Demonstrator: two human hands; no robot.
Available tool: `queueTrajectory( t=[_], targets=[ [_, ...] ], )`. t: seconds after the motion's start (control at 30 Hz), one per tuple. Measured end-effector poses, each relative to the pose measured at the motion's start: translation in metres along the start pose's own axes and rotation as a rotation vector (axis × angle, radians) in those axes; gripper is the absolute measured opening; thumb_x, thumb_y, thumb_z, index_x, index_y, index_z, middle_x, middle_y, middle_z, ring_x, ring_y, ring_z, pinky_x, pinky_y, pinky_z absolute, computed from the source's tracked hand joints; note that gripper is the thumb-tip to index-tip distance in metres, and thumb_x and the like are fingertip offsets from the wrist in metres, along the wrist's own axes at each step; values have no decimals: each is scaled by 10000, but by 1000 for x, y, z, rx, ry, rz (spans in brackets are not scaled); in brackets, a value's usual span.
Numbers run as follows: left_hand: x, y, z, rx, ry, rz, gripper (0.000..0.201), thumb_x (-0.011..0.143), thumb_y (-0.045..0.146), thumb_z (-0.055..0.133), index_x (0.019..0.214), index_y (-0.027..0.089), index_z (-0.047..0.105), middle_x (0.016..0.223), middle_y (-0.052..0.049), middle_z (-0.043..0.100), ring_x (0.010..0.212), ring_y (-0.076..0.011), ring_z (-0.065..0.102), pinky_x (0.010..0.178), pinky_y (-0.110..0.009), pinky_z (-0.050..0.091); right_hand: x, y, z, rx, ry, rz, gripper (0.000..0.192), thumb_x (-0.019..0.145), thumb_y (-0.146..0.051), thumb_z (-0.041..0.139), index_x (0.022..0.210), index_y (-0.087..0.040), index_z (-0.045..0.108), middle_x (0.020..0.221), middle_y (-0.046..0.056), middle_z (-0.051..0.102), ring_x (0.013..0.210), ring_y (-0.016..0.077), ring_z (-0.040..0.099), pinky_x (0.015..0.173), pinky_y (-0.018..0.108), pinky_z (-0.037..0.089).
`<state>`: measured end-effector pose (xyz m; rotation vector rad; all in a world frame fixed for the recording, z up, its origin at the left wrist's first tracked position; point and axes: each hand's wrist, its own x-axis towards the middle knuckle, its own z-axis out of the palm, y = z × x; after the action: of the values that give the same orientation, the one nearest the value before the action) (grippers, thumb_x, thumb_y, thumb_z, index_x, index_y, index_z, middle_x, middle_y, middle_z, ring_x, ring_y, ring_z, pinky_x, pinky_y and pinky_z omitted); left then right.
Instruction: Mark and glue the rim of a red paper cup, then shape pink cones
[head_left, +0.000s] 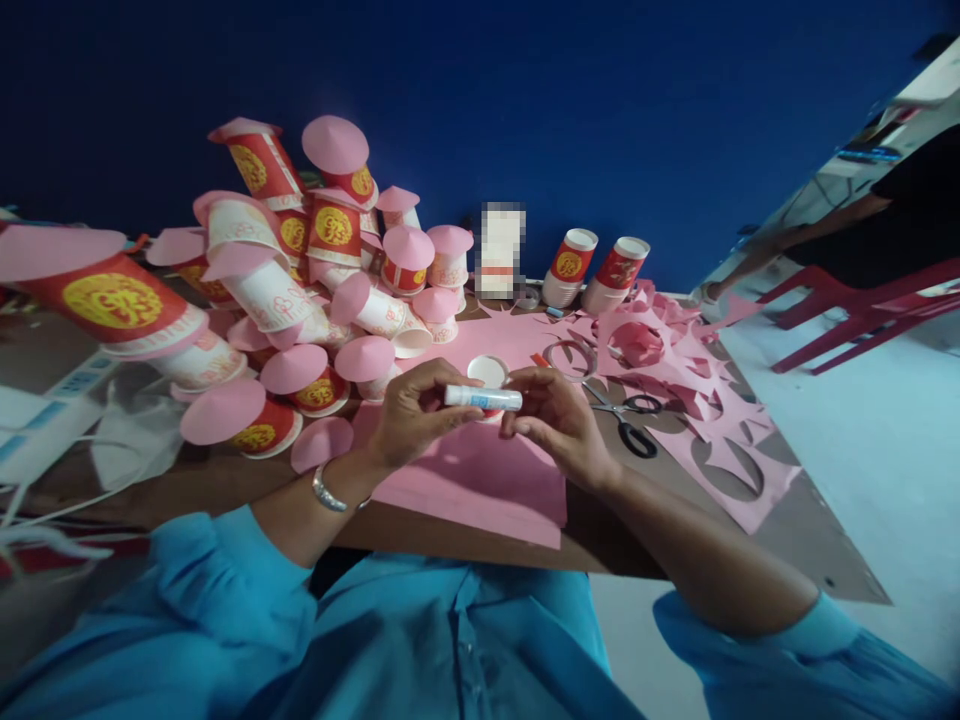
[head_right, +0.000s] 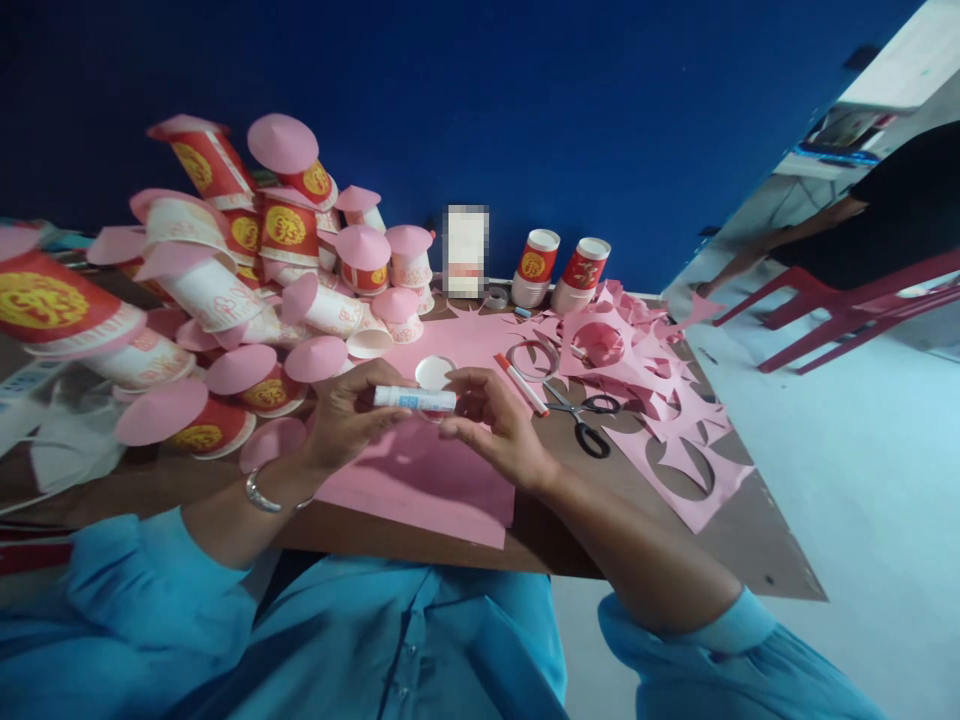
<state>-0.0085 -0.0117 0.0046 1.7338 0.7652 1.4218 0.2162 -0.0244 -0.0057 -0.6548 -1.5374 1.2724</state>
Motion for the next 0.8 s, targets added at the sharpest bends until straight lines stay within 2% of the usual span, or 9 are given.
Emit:
queueTrajectory(
  t=[0.07,0.1,0.2,0.27,0.37,0.47,0.57,0.67,0.8],
  targets=[
    [0,1,0,23,-9,19,339,821,492,926,851,195,764,756,-9,710,651,-128,625,557,-259,521,-1,-1,0,2,-38,57,375,991,-543,767,1161,-218,689,858,17,751,680,155,726,653,322,641],
    [1,2,1,29,-11,26,343,823,497,923,850,194,765,766,-14,716,660,-129,632,564,-259,523,-2,-1,1,-42,-9,44,350,1003,-532,755,1136,-212,701,851,21,757,686,157,731,659,323,642],
    [2,5,2,35,1,28,387,823,538,913,823,190,744,746,-11,703,651,-126,618,566,-256,511,-5,-2,3,-234,152,-107,278,965,-467,817,1076,-229,726,987,62,787,828,179,756,750,340,657],
    [3,4,3,50,20,27,441,815,574,906,764,186,702,686,10,647,610,-112,565,539,-246,480,-5,0,4,-282,195,-163,288,926,-453,859,1060,-238,722,1060,78,787,883,187,757,787,347,663],
    [3,2,2,50,39,73,465,818,561,907,712,185,657,641,32,589,573,-96,507,508,-230,438,-4,1,4,-122,64,-49,385,900,-507,877,1089,-226,695,975,54,783,802,173,760,757,340,669],
    [2,-3,2,51,17,117,376,829,490,919,768,186,707,688,18,640,599,-100,547,530,-230,452,-1,-1,3,32,-51,90,407,948,-575,807,1079,-207,696,844,27,770,719,166,755,699,331,660],
    [1,-5,2,77,14,124,355,810,488,934,816,191,739,719,8,667,622,-110,577,547,-236,467,-1,-3,3,-70,89,46,383,911,-553,855,1030,-213,723,866,31,769,746,165,745,719,333,653],
    [2,-5,3,97,35,118,382,799,499,940,773,189,719,695,15,648,599,-102,549,529,-232,443,-3,-3,5,-208,212,-38,365,864,-519,906,1004,-229,733,927,35,766,758,164,724,724,336,653],
    [3,-4,5,83,49,112,443,802,513,933,687,179,665,654,25,609,581,-91,506,520,-224,423,-5,3,5,-280,219,-137,297,891,-447,896,1007,-245,710,992,47,772,858,185,747,774,348,657]
  ],
)
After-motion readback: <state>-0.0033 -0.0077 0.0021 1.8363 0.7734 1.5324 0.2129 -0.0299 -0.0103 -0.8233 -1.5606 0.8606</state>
